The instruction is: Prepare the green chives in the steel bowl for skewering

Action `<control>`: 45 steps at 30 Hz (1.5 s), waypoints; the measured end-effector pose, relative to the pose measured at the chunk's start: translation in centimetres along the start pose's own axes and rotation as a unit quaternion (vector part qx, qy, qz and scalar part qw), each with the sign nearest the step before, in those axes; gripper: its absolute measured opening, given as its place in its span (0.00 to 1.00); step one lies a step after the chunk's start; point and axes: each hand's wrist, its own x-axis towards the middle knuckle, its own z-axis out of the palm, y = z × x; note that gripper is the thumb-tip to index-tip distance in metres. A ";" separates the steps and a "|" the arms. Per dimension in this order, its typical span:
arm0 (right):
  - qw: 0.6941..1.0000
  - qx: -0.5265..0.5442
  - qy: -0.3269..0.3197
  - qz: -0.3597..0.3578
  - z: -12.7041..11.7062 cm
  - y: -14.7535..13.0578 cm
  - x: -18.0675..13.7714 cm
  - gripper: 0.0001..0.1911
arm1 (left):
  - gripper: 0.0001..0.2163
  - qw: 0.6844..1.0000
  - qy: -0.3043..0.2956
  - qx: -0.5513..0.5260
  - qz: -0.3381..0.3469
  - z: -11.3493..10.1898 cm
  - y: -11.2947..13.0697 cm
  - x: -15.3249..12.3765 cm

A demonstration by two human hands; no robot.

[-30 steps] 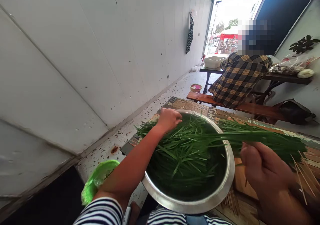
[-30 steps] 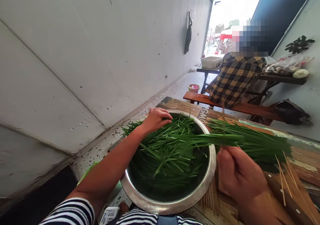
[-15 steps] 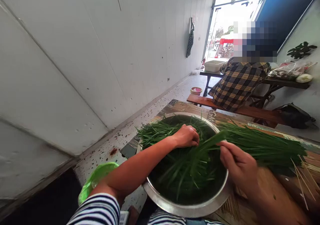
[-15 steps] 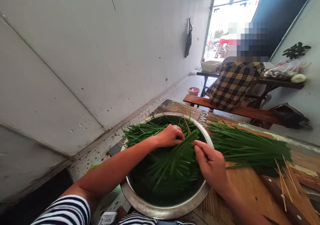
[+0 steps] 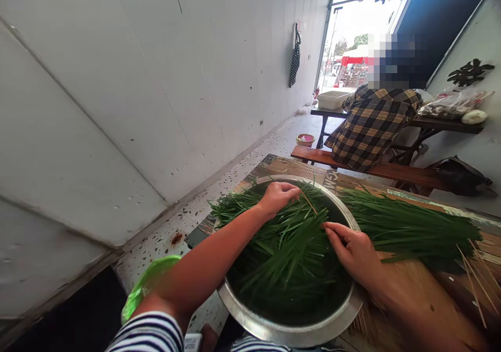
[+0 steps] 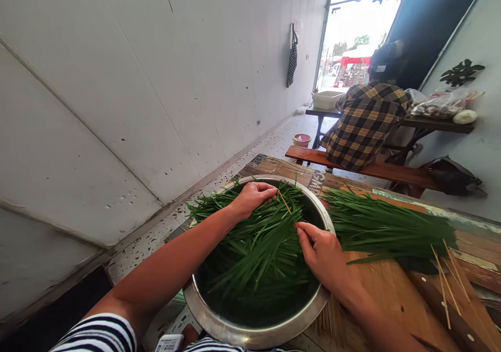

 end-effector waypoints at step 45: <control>1.000 0.003 0.018 0.012 0.1 0.3 0.0 0.18 | 0.13 0.991 -0.006 0.120 0.066 -0.3 0.1 -0.3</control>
